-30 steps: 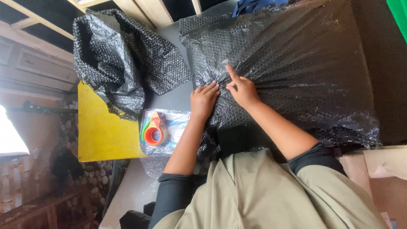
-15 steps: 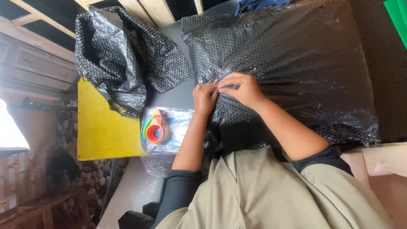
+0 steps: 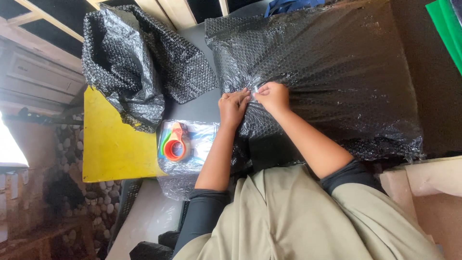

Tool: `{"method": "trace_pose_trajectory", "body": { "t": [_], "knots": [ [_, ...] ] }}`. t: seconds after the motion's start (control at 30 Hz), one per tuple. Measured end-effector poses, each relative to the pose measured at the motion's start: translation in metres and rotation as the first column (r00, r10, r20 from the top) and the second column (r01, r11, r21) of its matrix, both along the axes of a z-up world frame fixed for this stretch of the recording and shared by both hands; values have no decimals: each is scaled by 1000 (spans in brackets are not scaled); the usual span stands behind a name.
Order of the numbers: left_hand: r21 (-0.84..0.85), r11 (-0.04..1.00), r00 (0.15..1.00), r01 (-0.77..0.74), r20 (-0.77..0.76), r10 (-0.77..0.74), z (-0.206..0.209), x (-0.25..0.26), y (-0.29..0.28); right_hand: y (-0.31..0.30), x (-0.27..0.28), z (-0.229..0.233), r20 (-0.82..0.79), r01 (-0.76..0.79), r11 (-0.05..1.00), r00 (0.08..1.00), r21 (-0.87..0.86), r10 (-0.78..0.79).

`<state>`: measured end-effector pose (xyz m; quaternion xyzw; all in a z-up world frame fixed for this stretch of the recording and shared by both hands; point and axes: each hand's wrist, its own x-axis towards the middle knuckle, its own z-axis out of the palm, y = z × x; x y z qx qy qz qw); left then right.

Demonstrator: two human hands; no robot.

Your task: Wrapping a large object in black bubble wrap and securing it with clear tape using a handheld dispenser.

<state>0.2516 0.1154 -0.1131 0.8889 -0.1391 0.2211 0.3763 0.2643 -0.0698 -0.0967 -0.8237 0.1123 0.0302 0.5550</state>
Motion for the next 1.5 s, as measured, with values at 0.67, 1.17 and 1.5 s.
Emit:
{"method": "trace_pose_trajectory", "body": {
  "t": [0.67,1.17,1.5],
  "knots": [
    [-121,992,979,-31,-203,6,17,-4,-6,21,-1,22,-32,16,890,999,-456,-34],
    [-350,925,908,-147,-419,-15,2,2,6,21,-4,10,161,86,891,987,-445,-15],
    [-106,985,808,-135,-587,47,8,18,21,18,-10,4,246,109,922,969,-370,-16]
  ]
}}
